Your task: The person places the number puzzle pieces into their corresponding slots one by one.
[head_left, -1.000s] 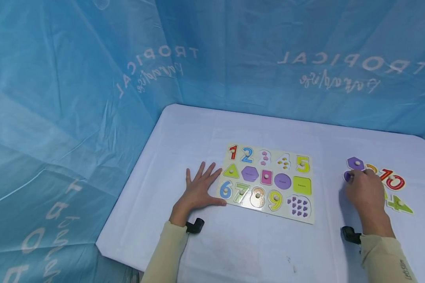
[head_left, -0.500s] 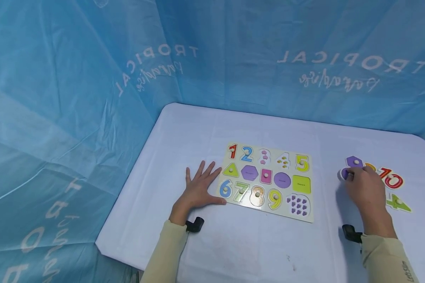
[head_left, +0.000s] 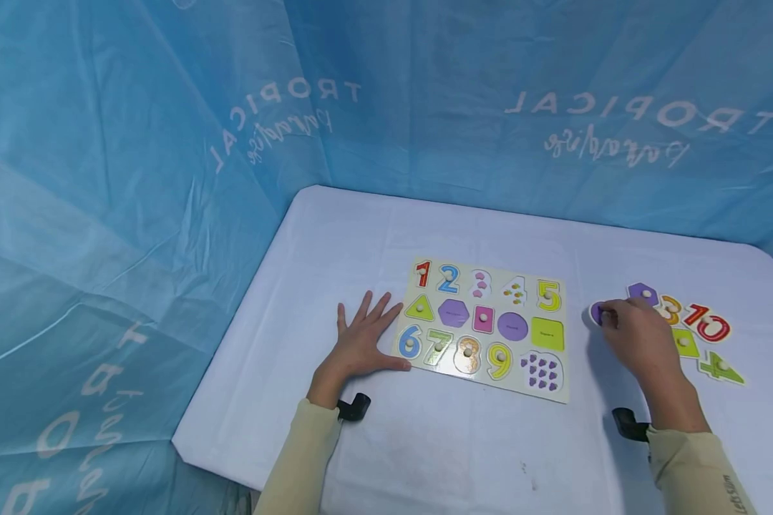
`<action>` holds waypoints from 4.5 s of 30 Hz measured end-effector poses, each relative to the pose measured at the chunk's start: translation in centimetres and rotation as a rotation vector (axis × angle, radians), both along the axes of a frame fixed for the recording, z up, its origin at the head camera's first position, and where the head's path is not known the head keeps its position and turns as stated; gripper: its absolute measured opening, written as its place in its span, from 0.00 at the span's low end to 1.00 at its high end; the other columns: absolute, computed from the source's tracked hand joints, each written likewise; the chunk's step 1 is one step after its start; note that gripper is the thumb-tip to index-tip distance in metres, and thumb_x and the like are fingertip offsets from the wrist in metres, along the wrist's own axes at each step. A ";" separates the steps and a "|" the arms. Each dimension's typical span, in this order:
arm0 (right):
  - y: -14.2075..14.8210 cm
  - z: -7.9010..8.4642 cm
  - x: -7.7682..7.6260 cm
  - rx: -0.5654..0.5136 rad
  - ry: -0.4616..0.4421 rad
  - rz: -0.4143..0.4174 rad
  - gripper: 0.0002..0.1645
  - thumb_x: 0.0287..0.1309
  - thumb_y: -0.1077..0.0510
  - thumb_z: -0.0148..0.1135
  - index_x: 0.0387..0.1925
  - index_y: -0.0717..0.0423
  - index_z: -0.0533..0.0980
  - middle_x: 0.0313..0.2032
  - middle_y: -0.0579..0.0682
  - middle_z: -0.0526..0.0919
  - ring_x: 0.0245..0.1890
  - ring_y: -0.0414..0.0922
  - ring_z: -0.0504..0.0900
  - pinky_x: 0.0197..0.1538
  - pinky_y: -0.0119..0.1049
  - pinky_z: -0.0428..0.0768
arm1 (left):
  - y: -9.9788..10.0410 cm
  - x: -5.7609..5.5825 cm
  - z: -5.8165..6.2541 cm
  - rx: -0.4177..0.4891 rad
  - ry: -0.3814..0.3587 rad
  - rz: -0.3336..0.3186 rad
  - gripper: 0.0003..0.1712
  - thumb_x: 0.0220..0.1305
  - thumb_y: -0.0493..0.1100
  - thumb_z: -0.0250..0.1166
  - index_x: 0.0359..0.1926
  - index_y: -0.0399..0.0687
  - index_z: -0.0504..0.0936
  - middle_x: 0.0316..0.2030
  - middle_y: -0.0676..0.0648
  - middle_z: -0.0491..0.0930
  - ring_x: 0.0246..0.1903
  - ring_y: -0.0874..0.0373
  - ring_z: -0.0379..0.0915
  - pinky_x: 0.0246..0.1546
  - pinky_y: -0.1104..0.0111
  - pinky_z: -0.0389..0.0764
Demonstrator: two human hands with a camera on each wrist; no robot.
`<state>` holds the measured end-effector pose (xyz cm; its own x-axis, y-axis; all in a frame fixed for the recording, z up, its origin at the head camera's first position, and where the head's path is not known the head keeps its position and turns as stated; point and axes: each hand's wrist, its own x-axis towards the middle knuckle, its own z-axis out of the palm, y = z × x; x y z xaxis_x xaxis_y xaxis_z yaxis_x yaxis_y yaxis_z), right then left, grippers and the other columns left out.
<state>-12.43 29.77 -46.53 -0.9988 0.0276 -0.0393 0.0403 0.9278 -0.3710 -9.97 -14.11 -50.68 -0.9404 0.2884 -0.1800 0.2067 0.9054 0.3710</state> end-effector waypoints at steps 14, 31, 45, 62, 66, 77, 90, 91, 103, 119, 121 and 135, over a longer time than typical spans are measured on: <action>-3.8 0.0 0.9 -0.037 0.027 0.112 0.18 0.59 0.66 0.63 0.50 0.70 0.77 0.41 0.62 0.74 0.38 0.58 0.72 0.40 0.53 0.78 | -0.1 0.1 0.1 0.007 0.011 0.001 0.66 0.35 0.80 0.67 0.75 0.68 0.51 0.75 0.57 0.40 0.73 0.52 0.22 0.62 0.39 0.21; -7.1 -0.7 0.8 0.005 0.060 0.215 0.18 0.56 0.64 0.66 0.48 0.67 0.79 0.36 0.58 0.76 0.35 0.54 0.75 0.42 0.52 0.79 | -0.1 0.1 0.1 -0.003 -0.003 0.004 0.66 0.35 0.80 0.67 0.75 0.68 0.50 0.75 0.58 0.39 0.73 0.52 0.21 0.62 0.40 0.21; -10.5 -1.2 0.5 0.023 0.049 0.298 0.18 0.56 0.62 0.67 0.48 0.64 0.80 0.35 0.55 0.77 0.34 0.51 0.75 0.45 0.48 0.79 | -0.2 0.0 0.1 -0.011 0.015 -0.002 0.66 0.35 0.80 0.67 0.75 0.67 0.51 0.75 0.57 0.40 0.73 0.51 0.23 0.62 0.38 0.22; -11.2 -1.8 0.5 0.063 0.070 0.349 0.18 0.55 0.60 0.69 0.48 0.61 0.81 0.33 0.51 0.77 0.32 0.48 0.73 0.40 0.42 0.79 | -0.2 -0.2 -0.1 -0.008 0.033 -0.001 0.66 0.35 0.80 0.67 0.75 0.68 0.51 0.75 0.57 0.40 0.73 0.52 0.22 0.62 0.39 0.22; -9.7 -1.4 0.4 0.043 0.056 0.317 0.18 0.57 0.57 0.67 0.49 0.60 0.80 0.37 0.54 0.78 0.37 0.51 0.76 0.44 0.49 0.79 | 0.0 -0.2 -0.3 -0.012 0.019 -0.015 0.66 0.35 0.81 0.66 0.75 0.68 0.50 0.75 0.57 0.39 0.73 0.52 0.21 0.62 0.38 0.22; -3.6 -0.1 -1.2 0.075 -0.018 0.283 0.23 0.57 0.55 0.66 0.51 0.64 0.77 0.45 0.63 0.78 0.47 0.62 0.75 0.46 0.60 0.75 | 0.0 0.0 -0.2 -0.008 0.032 -0.005 0.66 0.35 0.79 0.67 0.75 0.67 0.52 0.75 0.56 0.41 0.73 0.50 0.24 0.62 0.38 0.24; 2.2 -0.1 -2.8 0.178 -0.077 0.232 0.27 0.54 0.55 0.69 0.52 0.66 0.76 0.48 0.68 0.75 0.50 0.69 0.70 0.45 0.66 0.72 | 0.4 0.1 -0.5 0.008 0.024 -0.010 0.66 0.36 0.80 0.67 0.75 0.66 0.52 0.75 0.55 0.41 0.73 0.50 0.23 0.62 0.38 0.23; 2.7 -0.1 -2.9 0.187 -0.076 0.229 0.27 0.53 0.56 0.69 0.52 0.67 0.76 0.48 0.69 0.75 0.51 0.69 0.69 0.46 0.66 0.72 | 0.4 0.1 -0.5 0.010 0.021 -0.013 0.66 0.36 0.80 0.66 0.75 0.67 0.51 0.75 0.56 0.40 0.73 0.51 0.23 0.62 0.38 0.23; 5.5 0.9 -5.0 0.121 -0.177 0.200 0.26 0.56 0.56 0.65 0.52 0.69 0.74 0.48 0.70 0.73 0.50 0.69 0.69 0.49 0.67 0.69 | -0.1 0.1 -0.5 0.016 0.019 -0.004 0.65 0.36 0.80 0.66 0.75 0.68 0.51 0.75 0.56 0.39 0.73 0.51 0.22 0.62 0.38 0.23; 8.3 0.5 -6.4 0.121 -0.268 0.064 0.28 0.57 0.56 0.65 0.54 0.70 0.71 0.49 0.72 0.66 0.48 0.72 0.65 0.47 0.72 0.67 | -0.5 0.1 -0.7 0.023 0.013 -0.005 0.66 0.35 0.81 0.66 0.75 0.68 0.50 0.75 0.57 0.39 0.73 0.52 0.21 0.62 0.39 0.20; 8.6 0.4 -6.6 0.114 -0.283 0.062 0.28 0.57 0.57 0.65 0.54 0.71 0.71 0.49 0.71 0.67 0.48 0.72 0.65 0.47 0.71 0.67 | -0.4 0.0 -0.7 0.019 0.016 -0.002 0.66 0.35 0.81 0.66 0.75 0.69 0.50 0.75 0.57 0.39 0.73 0.52 0.21 0.62 0.39 0.20; 9.3 -0.5 -7.8 0.073 -0.340 0.076 0.27 0.56 0.59 0.66 0.52 0.75 0.71 0.45 0.71 0.73 0.45 0.69 0.69 0.47 0.68 0.69 | -0.4 0.0 -0.1 0.039 0.027 -0.003 0.66 0.35 0.79 0.68 0.75 0.66 0.53 0.75 0.55 0.42 0.73 0.51 0.23 0.62 0.38 0.22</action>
<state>-20.27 39.12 -47.06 -0.9282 -0.0312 -0.3707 0.0800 0.9564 -0.2807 -10.01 -14.47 -50.80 -0.9440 0.2971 -0.1434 0.2193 0.8899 0.3999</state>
